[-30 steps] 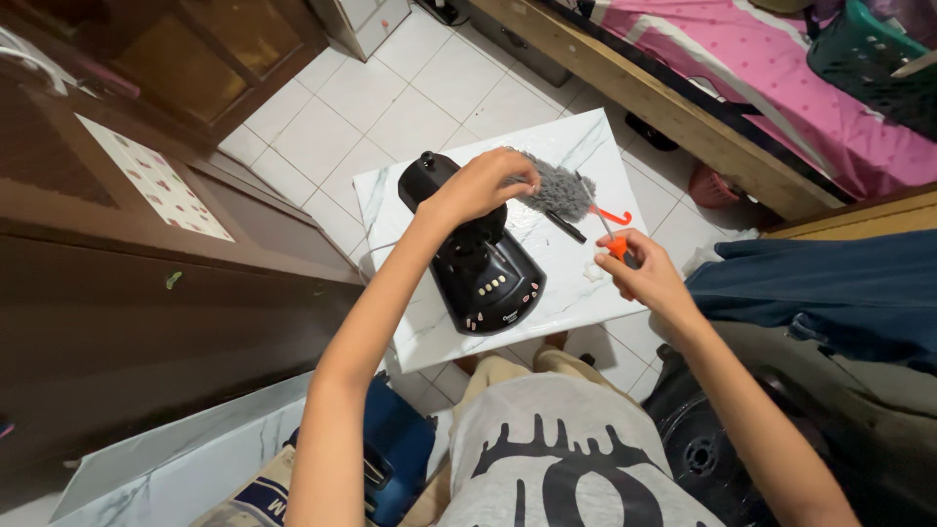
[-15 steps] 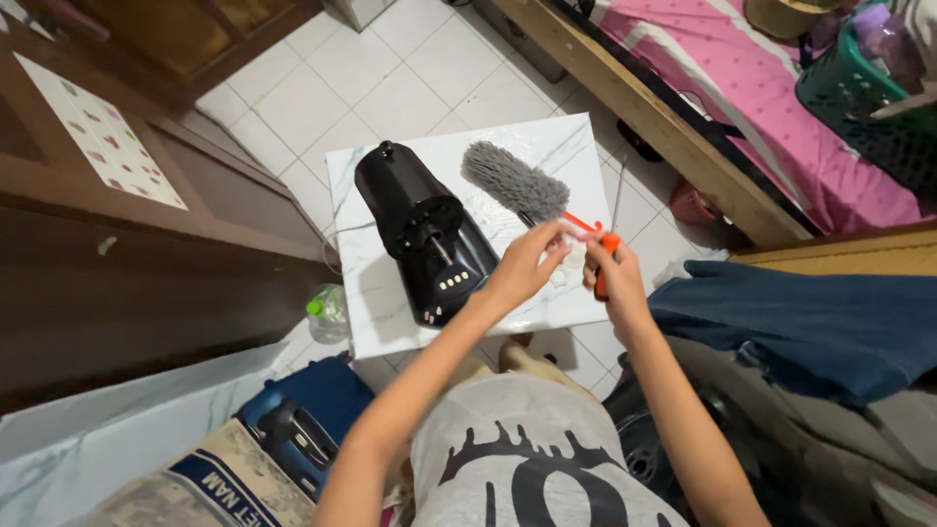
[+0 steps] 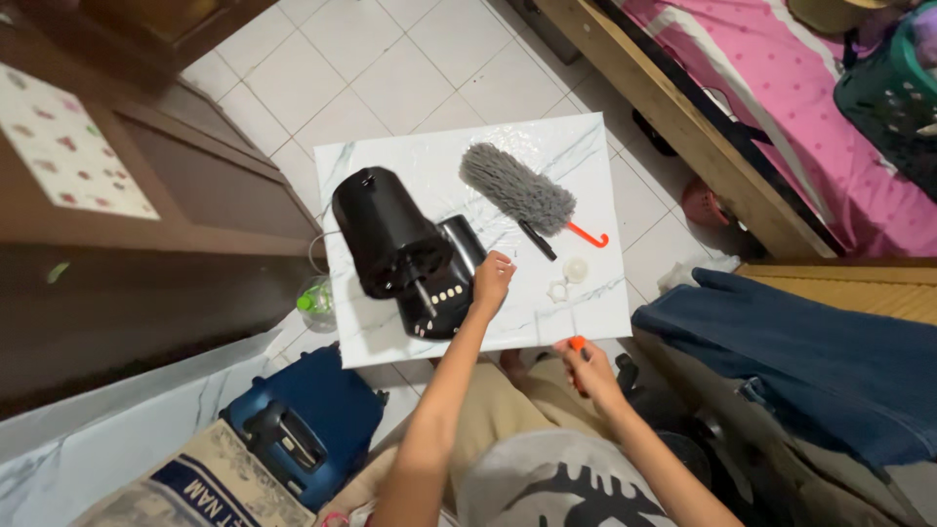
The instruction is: The person sits on the floor with a black electric appliance base on a white board and uses an orange-handled screwdriver to unscrew and tighten screws on its housing, repositioning the appliance and the screwdriver repeatedly while working on different screws.
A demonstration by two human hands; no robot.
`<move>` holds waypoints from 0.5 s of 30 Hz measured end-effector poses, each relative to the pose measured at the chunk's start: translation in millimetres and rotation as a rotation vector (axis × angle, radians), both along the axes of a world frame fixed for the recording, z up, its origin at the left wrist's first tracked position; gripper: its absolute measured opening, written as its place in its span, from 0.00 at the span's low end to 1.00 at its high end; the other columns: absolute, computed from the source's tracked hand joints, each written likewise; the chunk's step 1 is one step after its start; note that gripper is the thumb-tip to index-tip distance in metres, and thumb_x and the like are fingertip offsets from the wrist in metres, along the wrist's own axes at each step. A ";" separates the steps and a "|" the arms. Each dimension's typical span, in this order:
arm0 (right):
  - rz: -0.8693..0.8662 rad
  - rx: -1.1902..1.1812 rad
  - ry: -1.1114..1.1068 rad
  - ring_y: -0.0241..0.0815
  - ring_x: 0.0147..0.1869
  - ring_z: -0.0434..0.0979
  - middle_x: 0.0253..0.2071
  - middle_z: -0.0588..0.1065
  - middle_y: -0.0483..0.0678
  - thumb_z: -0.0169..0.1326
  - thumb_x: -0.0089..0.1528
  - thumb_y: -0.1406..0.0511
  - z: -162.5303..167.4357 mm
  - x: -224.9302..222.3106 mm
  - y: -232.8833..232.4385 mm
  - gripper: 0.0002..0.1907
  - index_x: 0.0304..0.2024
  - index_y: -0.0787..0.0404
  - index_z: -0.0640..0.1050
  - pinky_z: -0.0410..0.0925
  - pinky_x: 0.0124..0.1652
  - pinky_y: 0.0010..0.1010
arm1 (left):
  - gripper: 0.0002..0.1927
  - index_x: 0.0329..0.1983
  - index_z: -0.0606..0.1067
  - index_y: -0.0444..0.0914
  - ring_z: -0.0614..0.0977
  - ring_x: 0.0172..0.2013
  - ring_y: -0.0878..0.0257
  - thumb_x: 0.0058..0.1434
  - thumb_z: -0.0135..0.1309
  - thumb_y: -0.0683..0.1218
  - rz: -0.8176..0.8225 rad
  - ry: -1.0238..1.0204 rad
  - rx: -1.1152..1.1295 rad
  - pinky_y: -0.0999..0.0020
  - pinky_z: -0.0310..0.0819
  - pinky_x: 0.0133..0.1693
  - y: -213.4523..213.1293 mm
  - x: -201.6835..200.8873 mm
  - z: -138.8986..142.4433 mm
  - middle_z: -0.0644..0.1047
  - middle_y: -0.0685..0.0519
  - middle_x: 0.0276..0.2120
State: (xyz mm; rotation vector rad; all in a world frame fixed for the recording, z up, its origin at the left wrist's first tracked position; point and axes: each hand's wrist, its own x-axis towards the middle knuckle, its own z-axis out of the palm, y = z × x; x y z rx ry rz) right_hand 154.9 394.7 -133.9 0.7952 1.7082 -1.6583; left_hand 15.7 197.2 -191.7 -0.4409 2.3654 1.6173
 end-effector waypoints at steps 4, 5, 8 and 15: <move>0.118 0.107 -0.014 0.32 0.19 0.65 0.21 0.69 0.42 0.55 0.65 0.59 -9.0 -1.3 1.0 0.10 0.43 0.57 0.80 0.57 0.19 0.26 | 0.06 0.37 0.75 0.40 0.84 0.37 0.48 0.60 0.60 0.44 -0.111 0.066 -0.286 0.54 0.76 0.38 14.2 -18.0 -13.7 0.82 0.47 0.32; 0.131 0.097 0.034 0.32 0.19 0.66 0.20 0.69 0.42 0.55 0.65 0.60 -11.8 -2.8 2.5 0.10 0.43 0.57 0.80 0.59 0.19 0.26 | 0.05 0.36 0.75 0.40 0.83 0.38 0.47 0.61 0.59 0.44 -0.152 0.130 -0.360 0.52 0.76 0.38 18.3 -22.6 -18.1 0.81 0.47 0.33; 0.146 0.063 0.110 0.31 0.18 0.64 0.18 0.67 0.42 0.53 0.66 0.62 -19.7 -12.9 12.7 0.09 0.44 0.57 0.80 0.58 0.19 0.25 | 0.05 0.35 0.73 0.40 0.81 0.36 0.45 0.61 0.59 0.43 -0.227 0.218 -0.422 0.50 0.75 0.38 28.0 -28.6 -30.8 0.78 0.47 0.32; 0.068 0.067 0.144 0.30 0.17 0.64 0.17 0.66 0.40 0.52 0.66 0.63 -21.5 -32.6 31.7 0.09 0.44 0.60 0.80 0.58 0.19 0.25 | 0.09 0.35 0.70 0.41 0.81 0.35 0.47 0.60 0.61 0.44 -0.237 0.210 -0.491 0.51 0.75 0.37 44.7 -30.0 -52.9 0.77 0.49 0.33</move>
